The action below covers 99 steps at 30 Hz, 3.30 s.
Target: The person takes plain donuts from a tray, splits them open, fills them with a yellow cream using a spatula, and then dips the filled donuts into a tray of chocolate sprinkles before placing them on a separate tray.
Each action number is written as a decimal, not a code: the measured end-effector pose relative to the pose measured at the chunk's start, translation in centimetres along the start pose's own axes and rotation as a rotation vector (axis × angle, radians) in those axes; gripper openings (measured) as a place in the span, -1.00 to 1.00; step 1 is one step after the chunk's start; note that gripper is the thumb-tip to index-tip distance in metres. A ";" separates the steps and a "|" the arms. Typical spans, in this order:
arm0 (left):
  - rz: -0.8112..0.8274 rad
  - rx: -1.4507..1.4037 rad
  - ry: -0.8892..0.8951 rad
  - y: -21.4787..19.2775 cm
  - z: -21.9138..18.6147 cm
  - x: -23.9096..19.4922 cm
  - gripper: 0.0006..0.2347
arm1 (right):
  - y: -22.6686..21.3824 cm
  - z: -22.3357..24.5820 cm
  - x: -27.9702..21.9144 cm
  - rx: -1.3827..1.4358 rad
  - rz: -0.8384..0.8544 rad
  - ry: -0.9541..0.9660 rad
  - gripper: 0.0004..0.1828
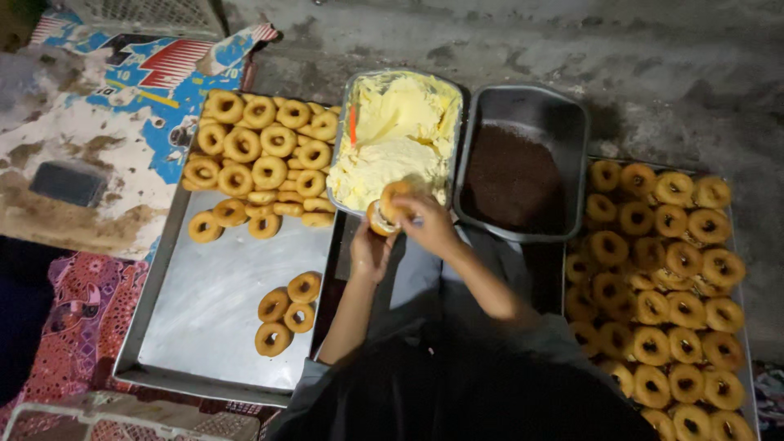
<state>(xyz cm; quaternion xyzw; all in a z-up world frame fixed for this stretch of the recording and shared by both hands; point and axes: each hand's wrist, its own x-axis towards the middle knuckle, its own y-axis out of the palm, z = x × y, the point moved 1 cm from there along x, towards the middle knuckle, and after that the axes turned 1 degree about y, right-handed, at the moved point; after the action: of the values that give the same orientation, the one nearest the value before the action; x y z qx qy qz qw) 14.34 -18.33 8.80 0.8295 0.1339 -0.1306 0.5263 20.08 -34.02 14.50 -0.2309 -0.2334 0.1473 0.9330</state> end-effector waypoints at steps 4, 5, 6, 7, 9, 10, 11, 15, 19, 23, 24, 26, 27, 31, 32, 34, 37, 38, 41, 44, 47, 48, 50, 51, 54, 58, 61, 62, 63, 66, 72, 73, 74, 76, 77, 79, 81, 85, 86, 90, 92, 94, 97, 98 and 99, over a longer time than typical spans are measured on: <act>0.105 0.172 -0.185 2.2 3.4 1.5 -0.59 | -4.8 -5.8 -3.4 -0.136 -0.175 0.000 -0.66; 0.127 0.191 -0.260 2.7 4.4 1.9 -0.58 | -6.8 -8.5 -3.8 -0.105 -0.253 0.154 -0.64; 0.149 0.207 -0.328 3.3 5.5 2.5 -0.58 | -9.0 -11.0 -4.1 -0.310 -0.345 0.147 -0.65; 0.185 0.261 -0.353 4.0 6.6 3.3 -0.60 | -11.1 -13.4 -4.6 -0.517 -0.435 0.138 -0.66; 0.248 0.374 -0.398 5.4 8.9 5.0 -0.65 | -14.1 -17.4 -6.4 -0.472 -0.183 0.372 -0.66; 0.247 0.651 -0.325 6.4 10.2 6.3 -0.68 | -14.8 -19.0 -6.9 -0.443 -0.058 0.485 -0.66; 0.243 0.927 -0.247 7.5 11.7 7.7 -0.70 | -15.1 -19.9 -7.2 -0.428 -0.100 0.418 -0.70; 0.465 1.819 0.631 10.6 16.3 11.6 -0.74 | -16.8 -20.3 -7.8 0.101 -0.461 0.596 -0.78; 0.794 2.230 0.518 10.4 18.8 14.4 -0.84 | -17.9 -18.2 -8.2 1.141 -0.885 1.114 -0.70; 0.503 2.002 0.310 9.7 20.1 15.7 -0.81 | -19.0 -16.7 -9.0 1.277 -0.764 0.980 -0.72; 0.352 1.881 0.225 9.2 20.2 15.6 -0.71 | -18.9 -16.4 -9.1 1.271 -0.661 0.809 -0.73; 0.210 1.193 -0.071 8.4 20.3 14.9 -0.68 | -18.5 -15.1 -9.6 1.065 -0.556 0.526 -0.75; 0.136 0.843 -0.202 8.1 20.3 14.5 -0.66 | -18.5 -14.3 -9.5 0.887 -0.549 0.434 -0.76; 0.091 0.269 -0.426 8.1 19.8 13.2 -0.74 | -17.8 -9.7 -6.2 -0.042 -0.567 0.313 -0.73; 0.110 0.238 -0.434 8.1 19.9 13.1 -0.74 | -17.8 -8.3 -5.5 -0.163 -0.528 0.201 -0.71; 0.150 0.208 -0.441 8.0 20.1 13.1 -0.73 | -17.5 -5.6 -4.4 -0.404 -0.441 -0.021 -0.68; 0.251 0.151 -0.424 8.2 20.5 13.1 -0.73 | -17.4 -3.4 -3.2 -0.445 -0.458 -0.145 -0.65; 0.307 0.092 -0.406 8.5 20.4 13.2 -0.73 | -17.6 -3.4 -2.9 -0.318 -0.531 -0.036 -0.62; 0.242 0.196 -0.446 9.8 19.8 12.5 -0.71 | -17.8 -5.1 -3.7 0.294 -0.677 0.436 -0.52; 0.163 0.365 -0.580 12.4 19.1 10.5 -0.72 | -18.6 -8.6 -6.3 1.061 -0.607 0.825 -0.54; 0.191 0.676 -0.608 15.2 17.9 8.2 -0.69 | -19.5 -12.3 -10.8 1.221 -0.583 0.578 -0.52; 0.206 0.808 -0.596 15.6 17.5 7.3 -0.67 | -20.0 -13.7 -12.7 1.247 -0.623 0.537 -0.52; 0.264 0.852 -0.436 14.9 15.5 5.4 -0.66 | -22.7 -15.7 -17.3 1.197 -0.717 0.511 -0.53; 0.294 0.871 -0.354 14.2 14.3 4.6 -0.65 | -24.5 -16.3 -19.8 1.106 -0.780 0.522 -0.53; 0.246 0.650 -0.247 10.4 9.9 2.6 -0.68 | -29.6 -16.2 -26.7 0.736 -0.961 0.596 -0.53; -0.003 0.619 -0.067 1.7 2.4 -0.7 -0.73 | -32.4 -14.9 -31.2 0.304 -1.092 0.785 -0.53; -0.101 0.481 0.140 -5.5 -3.0 -3.1 -0.77 | -32.1 -14.2 -31.3 0.124 -1.104 0.906 -0.52; -0.184 0.486 0.168 -7.8 -4.8 -3.7 -0.76 | -31.8 -14.3 -30.8 0.070 -1.086 0.941 -0.52; -0.268 0.490 0.194 -10.0 -6.4 -4.4 -0.75 | -31.7 -14.4 -30.4 0.027 -1.084 0.963 -0.52; -0.493 0.415 0.274 -15.7 -10.5 -7.2 -0.76 | -31.0 -14.1 -29.5 -0.098 -1.073 1.027 -0.52; -0.700 0.475 0.464 -21.1 -16.0 -12.0 -0.80 | -30.8 -13.2 -29.0 -0.336 -1.071 1.122 -0.51; -0.729 0.560 0.484 -21.3 -16.3 -12.5 -0.80 | -30.7 -12.9 -28.9 -0.369 -1.071 1.127 -0.51; -0.754 0.646 0.502 -21.2 -16.6 -13.0 -0.79 | -30.4 -12.5 -29.1 -0.407 -1.088 1.134 -0.51; -0.860 1.309 0.513 -20.4 -16.7 -13.6 -0.71 | -29.7 -11.6 -29.0 -0.474 -1.095 1.131 -0.50; -0.878 1.558 0.459 -19.9 -16.6 -13.7 -0.65 | -29.1 -11.3 -28.7 -0.506 -1.090 1.121 -0.50; -0.766 1.975 0.080 -19.2 -16.1 -13.4 -0.52 | -26.3 -10.6 -27.9 -0.571 -1.094 1.074 -0.50; -0.554 2.267 -0.225 -18.8 -15.3 -12.6 -0.39 | -23.7 -9.9 -26.8 -0.625 -1.064 0.980 -0.49; -0.478 2.383 -0.123 -19.7 -13.9 -11.1 -0.39 | -18.8 -8.0 -24.7 -0.680 -0.960 0.745 -0.48; -0.489 2.384 -0.106 -20.1 -13.5 -10.7 -0.45 | -17.3 -7.3 -24.2 -0.681 -0.935 0.685 -0.48; -0.177 2.204 0.386 -20.4 -12.0 -10.4 -0.36 | -11.9 -3.5 -21.1 -0.718 -0.790 0.410 -0.47; -0.147 2.266 0.389 -19.9 -11.2 -10.3 -0.46 | -10.4 -1.4 -19.0 -0.696 -0.721 0.280 -0.46; -0.189 2.236 0.144 -19.9 -12.0 -10.1 -0.47 | -9.2 0.7 -17.4 -0.648 -0.638 0.219 -0.50; -0.321 2.190 0.025 -20.0 -13.1 -9.2 -0.41 | -7.6 3.2 -15.4 -0.556 -0.541 0.171 -0.51; -0.371 2.178 0.027 -20.2 -13.4 -8.7 -0.38 | -7.0 3.7 -14.9 -0.452 -0.535 0.173 -0.50; -0.319 2.183 0.107 -20.3 -13.5 -7.9 -0.39 | -6.5 3.9 -14.4 -0.348 -0.528 0.174 -0.50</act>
<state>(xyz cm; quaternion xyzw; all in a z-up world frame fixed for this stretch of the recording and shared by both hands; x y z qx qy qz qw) 0.70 1.63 0.19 0.8259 0.0745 -0.2090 -0.5183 6.97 -43.68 15.53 -0.3300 -0.2260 -0.1619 0.9021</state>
